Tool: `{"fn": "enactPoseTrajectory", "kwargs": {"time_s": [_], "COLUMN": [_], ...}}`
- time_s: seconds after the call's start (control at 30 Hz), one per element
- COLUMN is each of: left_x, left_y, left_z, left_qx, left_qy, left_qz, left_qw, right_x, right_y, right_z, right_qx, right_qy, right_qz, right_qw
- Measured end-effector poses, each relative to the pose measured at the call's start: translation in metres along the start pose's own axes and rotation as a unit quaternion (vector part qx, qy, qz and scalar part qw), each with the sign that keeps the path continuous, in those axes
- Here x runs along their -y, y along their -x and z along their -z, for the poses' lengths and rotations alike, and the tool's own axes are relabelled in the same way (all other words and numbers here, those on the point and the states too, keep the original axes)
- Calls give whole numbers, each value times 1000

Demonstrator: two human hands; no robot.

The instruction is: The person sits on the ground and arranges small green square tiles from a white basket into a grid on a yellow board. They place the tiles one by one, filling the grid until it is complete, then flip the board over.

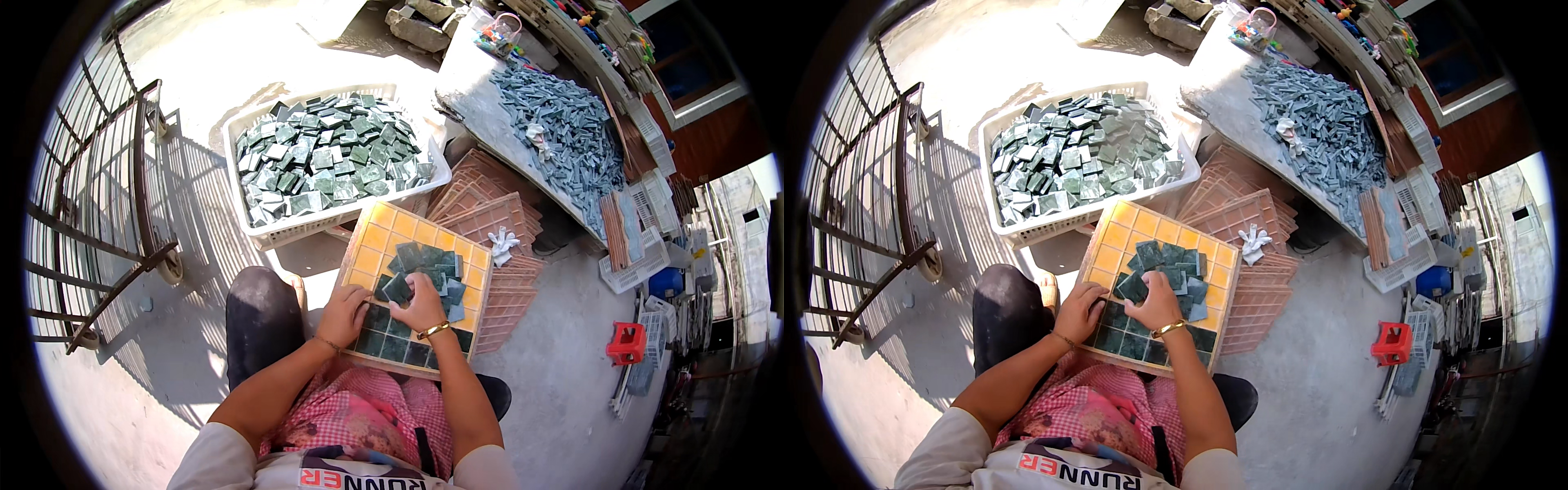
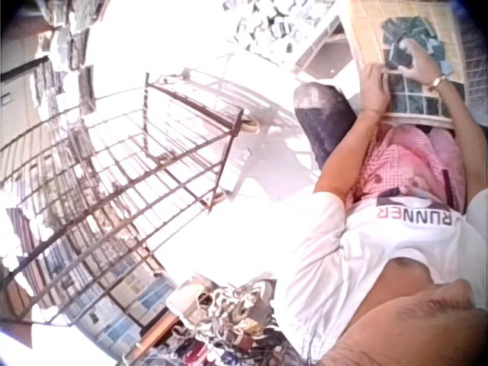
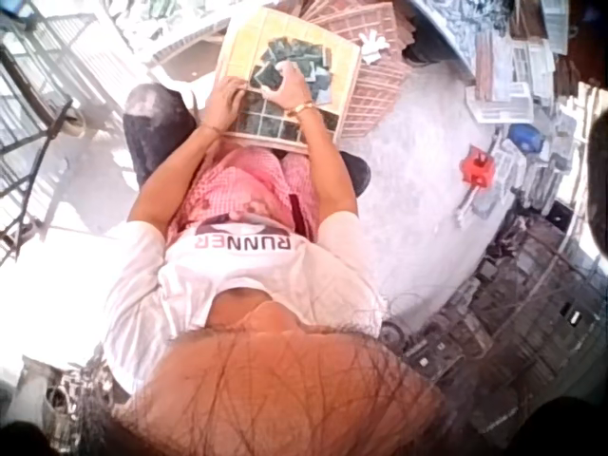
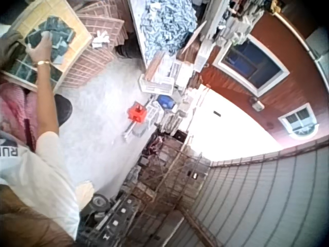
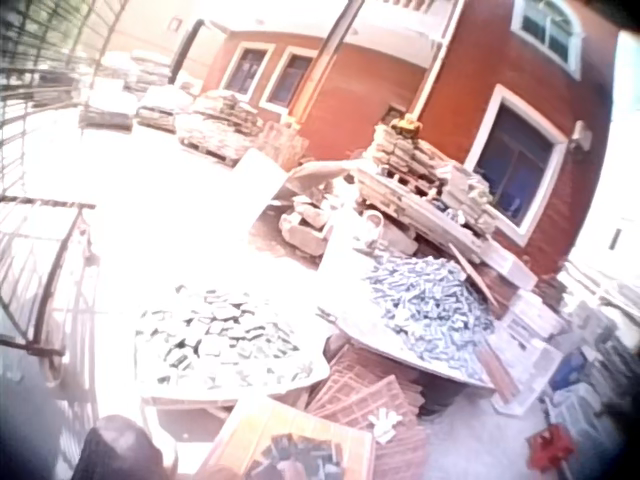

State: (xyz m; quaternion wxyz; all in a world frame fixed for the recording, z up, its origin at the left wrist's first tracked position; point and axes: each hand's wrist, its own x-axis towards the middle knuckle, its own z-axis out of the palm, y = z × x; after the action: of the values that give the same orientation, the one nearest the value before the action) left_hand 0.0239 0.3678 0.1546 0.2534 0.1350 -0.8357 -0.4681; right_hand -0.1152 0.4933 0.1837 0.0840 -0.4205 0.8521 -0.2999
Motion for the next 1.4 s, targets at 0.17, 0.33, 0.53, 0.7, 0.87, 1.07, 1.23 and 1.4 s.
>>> {"fn": "enactPoseTrajectory", "kwargs": {"time_s": [0.17,0.33,0.53,0.7,0.87,1.07,1.23,1.4], "left_x": [11,-11,6,10,17,24,22,21], "left_y": [-10,-31,-48,-49,-44,-38,-39,-41], "left_z": [7,-8,-24,-16,18,38,38,41], "left_qx": [-16,92,204,194,159,141,138,152], "left_qy": [-76,-159,-187,-146,-143,-109,-7,-8], "left_qz": [8,-51,-34,-32,8,21,-19,0], "left_qw": [997,982,960,970,977,984,990,988], "right_x": [-3,-31,-40,-34,-18,9,17,16], "right_y": [33,84,93,92,80,40,0,-8], "right_z": [33,42,35,33,40,15,-9,-8], "right_qx": [24,96,90,28,106,57,80,92], "right_qy": [35,54,5,105,116,-2,-86,-47], "right_qz": [-66,-96,-96,-85,-222,-67,47,12], "right_qw": [997,989,991,990,962,996,992,995]}}
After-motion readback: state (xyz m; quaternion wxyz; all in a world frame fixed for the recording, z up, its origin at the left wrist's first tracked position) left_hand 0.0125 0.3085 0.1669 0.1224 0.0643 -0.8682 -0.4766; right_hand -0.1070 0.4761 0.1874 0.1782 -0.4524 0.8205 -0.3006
